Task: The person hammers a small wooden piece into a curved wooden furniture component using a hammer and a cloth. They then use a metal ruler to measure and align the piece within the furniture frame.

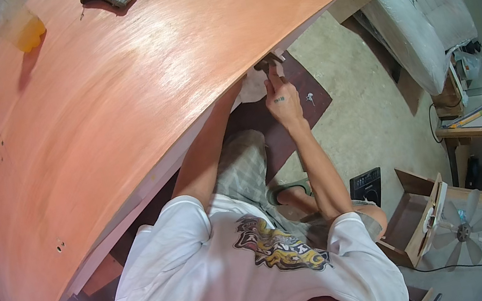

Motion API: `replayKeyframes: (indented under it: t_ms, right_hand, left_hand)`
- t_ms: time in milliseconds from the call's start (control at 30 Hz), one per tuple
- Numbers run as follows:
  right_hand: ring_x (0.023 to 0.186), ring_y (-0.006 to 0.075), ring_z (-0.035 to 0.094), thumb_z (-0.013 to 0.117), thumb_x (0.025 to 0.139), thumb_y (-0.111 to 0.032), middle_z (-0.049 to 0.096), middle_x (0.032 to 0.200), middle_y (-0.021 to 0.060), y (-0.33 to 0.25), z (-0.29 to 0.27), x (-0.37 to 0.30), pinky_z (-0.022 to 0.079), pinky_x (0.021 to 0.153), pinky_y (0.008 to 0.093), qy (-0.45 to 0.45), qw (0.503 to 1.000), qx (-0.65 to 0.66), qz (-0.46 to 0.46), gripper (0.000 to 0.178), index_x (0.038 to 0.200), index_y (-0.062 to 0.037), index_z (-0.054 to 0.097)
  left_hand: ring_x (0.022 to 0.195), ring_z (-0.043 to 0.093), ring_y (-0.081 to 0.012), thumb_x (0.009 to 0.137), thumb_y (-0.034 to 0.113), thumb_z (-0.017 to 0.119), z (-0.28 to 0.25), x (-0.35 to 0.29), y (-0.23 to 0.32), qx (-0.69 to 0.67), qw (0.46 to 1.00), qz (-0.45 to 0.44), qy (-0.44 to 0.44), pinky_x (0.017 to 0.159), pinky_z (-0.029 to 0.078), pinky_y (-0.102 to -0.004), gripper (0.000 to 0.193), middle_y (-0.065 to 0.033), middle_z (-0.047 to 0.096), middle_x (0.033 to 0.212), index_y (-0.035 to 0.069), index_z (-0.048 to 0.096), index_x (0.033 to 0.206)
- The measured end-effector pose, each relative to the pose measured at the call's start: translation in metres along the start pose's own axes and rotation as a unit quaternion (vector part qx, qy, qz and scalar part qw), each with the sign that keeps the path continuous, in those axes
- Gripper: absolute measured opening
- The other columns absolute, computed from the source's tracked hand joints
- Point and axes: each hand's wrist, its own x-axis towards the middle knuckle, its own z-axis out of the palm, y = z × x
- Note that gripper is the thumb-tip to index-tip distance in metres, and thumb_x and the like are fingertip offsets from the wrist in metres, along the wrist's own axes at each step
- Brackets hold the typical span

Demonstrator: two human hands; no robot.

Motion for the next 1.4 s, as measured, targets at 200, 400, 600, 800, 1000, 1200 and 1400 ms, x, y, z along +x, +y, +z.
replayKeyframes:
  t_ms: [200,400,600,800,1000,1200,1400]
  right_hand:
    - [0.086,0.0516,0.067,0.06,0.097,-0.011,0.067,0.095,0.0325,-0.008,0.002,-0.01,0.053,0.074,0.0562,-0.03,0.999,0.024,0.003,0.051,0.148,-0.0084,0.053]
    - [0.083,0.0511,0.067,0.062,0.096,-0.009,0.067,0.092,0.0312,-0.015,0.016,-0.029,0.053,0.072,0.056,-0.047,0.998,-0.022,-0.018,0.054,0.149,-0.0073,0.052]
    - [0.081,0.0496,0.067,0.063,0.095,-0.007,0.067,0.09,0.0297,-0.031,0.025,-0.047,0.054,0.069,0.0546,-0.018,0.998,0.006,-0.067,0.054,0.148,-0.0072,0.053]
    - [0.079,0.0489,0.066,0.065,0.095,-0.009,0.067,0.089,0.0289,-0.048,0.03,-0.061,0.053,0.07,0.054,0.014,0.995,0.03,-0.094,0.05,0.143,-0.0039,0.057]
    - [0.083,0.0475,0.068,0.065,0.094,-0.009,0.067,0.091,0.028,-0.075,0.024,-0.078,0.055,0.071,0.0519,-0.011,0.995,0.035,-0.097,0.042,0.135,-0.0008,0.063]
    - [0.082,0.0464,0.068,0.065,0.094,-0.009,0.067,0.097,0.0259,-0.077,0.023,-0.084,0.055,0.07,0.0514,-0.029,0.993,0.057,-0.1,0.038,0.131,0.0006,0.065]
    - [0.081,0.0461,0.068,0.065,0.094,-0.008,0.067,0.097,0.0248,-0.087,0.029,-0.099,0.055,0.069,0.0508,-0.076,0.992,0.039,-0.096,0.038,0.131,0.0006,0.064]
  left_hand:
    - [0.092,0.069,-0.0194,0.08,0.026,0.082,-0.036,-0.011,0.011,-0.015,0.995,-0.078,-0.058,0.085,0.053,-0.0333,0.039,-0.0096,0.074,0.097,0.005,0.076,0.112]
    - [0.091,0.069,-0.0175,0.081,0.027,0.082,-0.068,-0.027,0.014,-0.044,0.99,-0.096,-0.096,0.083,0.053,-0.0322,0.039,-0.0082,0.074,0.098,0.005,0.076,0.113]
    - [0.091,0.068,-0.0152,0.082,0.025,0.082,-0.096,-0.031,0.014,-0.051,0.978,-0.148,-0.139,0.082,0.053,-0.0318,0.04,-0.0068,0.075,0.1,0.005,0.074,0.115]
    - [0.092,0.068,-0.0152,0.082,0.022,0.081,-0.12,-0.053,-0.013,-0.063,0.983,-0.143,-0.098,0.085,0.052,-0.0304,0.037,-0.0069,0.075,0.102,0.004,0.075,0.114]
    - [0.091,0.068,-0.0156,0.081,0.02,0.082,-0.13,-0.063,-0.031,-0.046,0.987,-0.131,-0.085,0.084,0.053,-0.0303,0.038,-0.0079,0.075,0.102,0.003,0.076,0.114]
    - [0.091,0.069,-0.0148,0.085,0.022,0.081,-0.158,-0.079,-0.028,-0.036,0.989,-0.125,-0.074,0.082,0.053,-0.0282,0.037,-0.0078,0.076,0.101,0.001,0.075,0.115]
    - [0.095,0.068,-0.0151,0.085,0.023,0.081,-0.189,-0.098,-0.023,0.006,0.987,-0.133,-0.093,0.087,0.052,-0.0298,0.038,-0.0081,0.075,0.105,0.003,0.075,0.116]
